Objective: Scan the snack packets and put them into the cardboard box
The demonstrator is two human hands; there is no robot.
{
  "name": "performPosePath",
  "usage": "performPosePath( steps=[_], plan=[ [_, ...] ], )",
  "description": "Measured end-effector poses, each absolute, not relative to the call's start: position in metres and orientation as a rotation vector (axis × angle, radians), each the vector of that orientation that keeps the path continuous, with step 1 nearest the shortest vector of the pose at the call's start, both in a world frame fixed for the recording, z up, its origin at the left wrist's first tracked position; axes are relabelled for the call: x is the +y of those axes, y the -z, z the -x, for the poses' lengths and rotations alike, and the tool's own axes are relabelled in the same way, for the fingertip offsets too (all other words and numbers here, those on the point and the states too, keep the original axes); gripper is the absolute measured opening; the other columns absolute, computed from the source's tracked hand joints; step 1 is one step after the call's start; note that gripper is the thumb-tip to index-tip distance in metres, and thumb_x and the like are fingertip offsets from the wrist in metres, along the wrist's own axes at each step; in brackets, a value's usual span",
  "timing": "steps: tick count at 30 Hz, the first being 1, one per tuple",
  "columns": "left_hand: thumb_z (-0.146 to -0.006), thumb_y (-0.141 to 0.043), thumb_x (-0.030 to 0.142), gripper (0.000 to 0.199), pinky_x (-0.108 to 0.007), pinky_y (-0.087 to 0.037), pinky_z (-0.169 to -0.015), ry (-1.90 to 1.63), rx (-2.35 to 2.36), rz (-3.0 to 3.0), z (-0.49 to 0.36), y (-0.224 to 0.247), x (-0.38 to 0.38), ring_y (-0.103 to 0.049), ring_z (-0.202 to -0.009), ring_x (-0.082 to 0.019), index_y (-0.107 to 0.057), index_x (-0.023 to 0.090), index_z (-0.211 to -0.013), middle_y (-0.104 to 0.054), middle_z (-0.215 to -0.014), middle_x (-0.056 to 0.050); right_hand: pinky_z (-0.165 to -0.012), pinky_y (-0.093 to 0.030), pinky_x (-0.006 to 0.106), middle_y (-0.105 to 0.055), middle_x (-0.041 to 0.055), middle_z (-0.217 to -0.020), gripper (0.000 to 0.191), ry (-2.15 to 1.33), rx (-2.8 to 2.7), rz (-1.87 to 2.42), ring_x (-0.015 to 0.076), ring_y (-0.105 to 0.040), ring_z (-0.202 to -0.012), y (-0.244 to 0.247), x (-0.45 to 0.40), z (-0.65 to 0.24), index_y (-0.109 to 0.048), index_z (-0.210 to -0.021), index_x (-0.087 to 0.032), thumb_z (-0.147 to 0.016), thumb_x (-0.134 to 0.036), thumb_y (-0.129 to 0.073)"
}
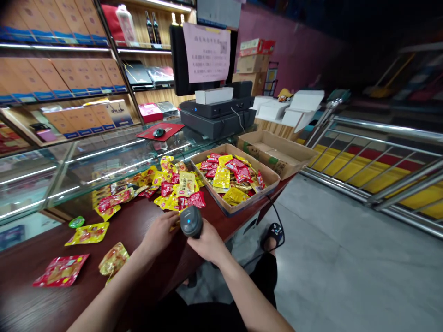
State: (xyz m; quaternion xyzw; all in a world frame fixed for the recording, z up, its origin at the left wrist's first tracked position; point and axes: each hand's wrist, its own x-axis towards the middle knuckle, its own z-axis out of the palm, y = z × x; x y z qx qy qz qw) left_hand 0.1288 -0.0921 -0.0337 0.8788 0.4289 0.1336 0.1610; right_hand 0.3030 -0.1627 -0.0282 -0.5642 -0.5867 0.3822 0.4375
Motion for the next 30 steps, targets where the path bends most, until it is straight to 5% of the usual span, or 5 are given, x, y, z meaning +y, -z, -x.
performPosePath(
  steps=[8, 14, 22, 30],
  plan=[
    [-0.08, -0.048, 0.009, 0.042, -0.034, -0.04, -0.094, -0.5, 1.417, -2.473, -0.099, 0.024, -0.094, -0.051, -0.112, -0.023, -0.061, 0.022, -0.117, -0.056, -0.123, -0.01, -0.089, -0.045, 0.035, -0.07, 0.0017, -0.094, 0.033, -1.36, -1.253, 1.21, 0.0199, -0.062, -0.092, 0.015, -0.146, -0.287, -0.069, -0.096, -0.017, -0.065, -0.013, -0.059],
    [-0.085, -0.049, 0.032, 0.029, -0.031, -0.045, -0.077, -0.517, 1.465, -2.297, -0.108, 0.016, -0.106, -0.061, -0.08, -0.021, -0.069, 0.018, -0.101, -0.065, -0.095, -0.01, -0.086, -0.048, 0.034, -0.071, 0.0041, -0.088, 0.024, -1.463, -0.711, 1.262, 0.0198, -0.064, -0.089, 0.028, -0.142, -0.296, -0.069, -0.083, -0.017, -0.059, -0.015, -0.067],
    [-0.074, -0.063, 0.047, 0.046, -0.033, -0.045, -0.079, -0.544, 1.378, -2.154, -0.119, 0.032, -0.108, -0.062, -0.088, -0.024, -0.066, 0.015, -0.107, -0.064, -0.102, -0.014, -0.074, -0.055, 0.031, -0.071, 0.0094, -0.092, 0.025, -1.697, -0.492, 1.032, 0.0192, -0.068, -0.084, 0.031, -0.148, -0.293, -0.068, -0.082, -0.014, -0.058, -0.011, -0.067],
    [-0.065, -0.067, 0.017, 0.029, -0.029, -0.05, -0.072, -0.631, 1.12, -1.549, -0.13, 0.024, -0.098, -0.065, -0.08, -0.019, -0.063, 0.017, -0.093, -0.069, -0.093, -0.007, -0.091, -0.047, 0.037, -0.071, 0.0062, -0.098, 0.034, -1.532, -0.836, 1.022, 0.0224, -0.063, -0.102, 0.023, -0.155, -0.302, -0.069, -0.093, -0.017, -0.059, -0.013, -0.065]
  ],
)
